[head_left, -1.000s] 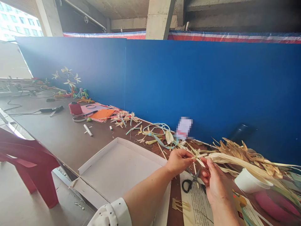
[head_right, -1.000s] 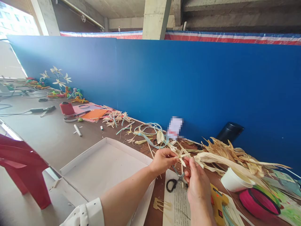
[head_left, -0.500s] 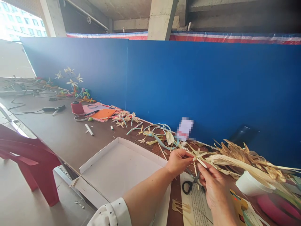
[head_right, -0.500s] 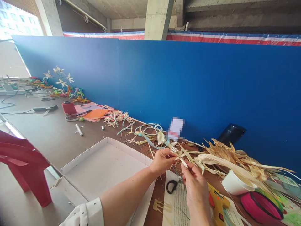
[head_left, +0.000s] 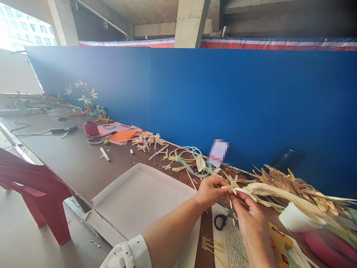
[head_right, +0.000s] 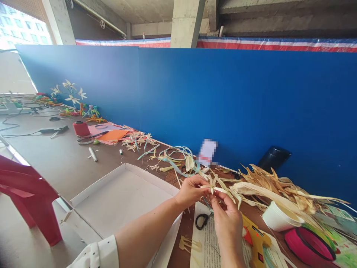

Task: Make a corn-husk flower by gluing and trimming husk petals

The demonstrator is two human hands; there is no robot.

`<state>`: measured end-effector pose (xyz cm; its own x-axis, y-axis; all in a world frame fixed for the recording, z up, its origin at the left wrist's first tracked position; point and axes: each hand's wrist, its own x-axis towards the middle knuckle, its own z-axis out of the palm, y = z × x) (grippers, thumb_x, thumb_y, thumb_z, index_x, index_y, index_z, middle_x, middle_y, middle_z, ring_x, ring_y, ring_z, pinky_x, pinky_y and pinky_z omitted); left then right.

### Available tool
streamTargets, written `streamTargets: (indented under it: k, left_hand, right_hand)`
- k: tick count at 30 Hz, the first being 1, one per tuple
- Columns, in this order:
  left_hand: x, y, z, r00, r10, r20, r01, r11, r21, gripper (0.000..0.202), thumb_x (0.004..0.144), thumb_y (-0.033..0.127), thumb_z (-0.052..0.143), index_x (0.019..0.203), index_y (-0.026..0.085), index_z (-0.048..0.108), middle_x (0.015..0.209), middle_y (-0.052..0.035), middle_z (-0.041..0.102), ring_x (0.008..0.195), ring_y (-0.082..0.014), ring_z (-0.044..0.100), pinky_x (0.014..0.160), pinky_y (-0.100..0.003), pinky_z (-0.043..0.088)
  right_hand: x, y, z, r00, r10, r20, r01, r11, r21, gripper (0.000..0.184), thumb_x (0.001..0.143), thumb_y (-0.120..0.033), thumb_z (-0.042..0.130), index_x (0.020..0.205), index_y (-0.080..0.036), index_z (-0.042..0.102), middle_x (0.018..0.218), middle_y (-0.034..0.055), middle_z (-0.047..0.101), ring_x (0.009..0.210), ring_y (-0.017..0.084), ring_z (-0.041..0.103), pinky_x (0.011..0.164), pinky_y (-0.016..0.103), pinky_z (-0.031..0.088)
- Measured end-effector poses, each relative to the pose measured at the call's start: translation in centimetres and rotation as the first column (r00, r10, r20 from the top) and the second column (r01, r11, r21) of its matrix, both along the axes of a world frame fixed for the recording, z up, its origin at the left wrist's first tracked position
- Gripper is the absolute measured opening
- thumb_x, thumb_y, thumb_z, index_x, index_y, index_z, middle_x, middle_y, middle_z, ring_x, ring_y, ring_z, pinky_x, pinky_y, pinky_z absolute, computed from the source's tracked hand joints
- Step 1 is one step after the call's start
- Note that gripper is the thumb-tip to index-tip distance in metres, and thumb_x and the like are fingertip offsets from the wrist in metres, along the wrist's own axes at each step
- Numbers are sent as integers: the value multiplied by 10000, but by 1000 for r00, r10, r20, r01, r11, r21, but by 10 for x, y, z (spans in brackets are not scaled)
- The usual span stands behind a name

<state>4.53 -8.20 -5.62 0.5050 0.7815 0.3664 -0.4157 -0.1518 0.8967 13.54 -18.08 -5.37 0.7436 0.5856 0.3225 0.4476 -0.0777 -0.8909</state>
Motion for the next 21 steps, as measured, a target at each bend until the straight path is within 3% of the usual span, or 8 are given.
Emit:
streamTargets:
  k: [3, 9, 16, 21]
  left_hand:
    - [-2, -2, 4, 1000, -25, -1, 25, 999, -22, 446, 507, 530, 812, 666, 129, 702, 719, -31, 595, 684, -117, 528, 630, -232, 428]
    - [-5, -7, 13, 996, -89, -11, 88, 994, -70, 484, 451, 550, 826, 646, 123, 706, 702, -34, 584, 660, -125, 536, 603, -242, 438]
    - [-1, -1, 6, 987, -157, 29, 160, 979, -124, 532, 420, 503, 853, 767, 120, 725, 747, -22, 585, 642, -99, 511, 597, -234, 410]
    - [-2, 2, 5, 990, -141, 4, 141, 986, -85, 475, 450, 500, 846, 674, 104, 709, 738, -25, 564, 651, -90, 500, 598, -227, 384]
  right_hand:
    - [-4, -3, 8, 998, -17, 62, 22, 996, -90, 406, 677, -556, 641, 883, -214, 718, 751, 53, 706, 711, 240, 630, 695, 332, 469]
    - [-9, -4, 13, 982, -34, 185, 41, 999, -34, 361, 695, -527, 588, 811, -209, 714, 716, 70, 686, 676, 247, 607, 660, 332, 455]
    - [-5, -4, 6, 968, -43, 246, 55, 998, -43, 387, 708, -555, 571, 827, -218, 721, 684, 68, 678, 611, 238, 586, 611, 332, 435]
    - [-6, -5, 7, 967, -39, 254, 61, 995, -80, 416, 712, -591, 577, 821, -220, 730, 623, 67, 663, 568, 238, 570, 577, 328, 425]
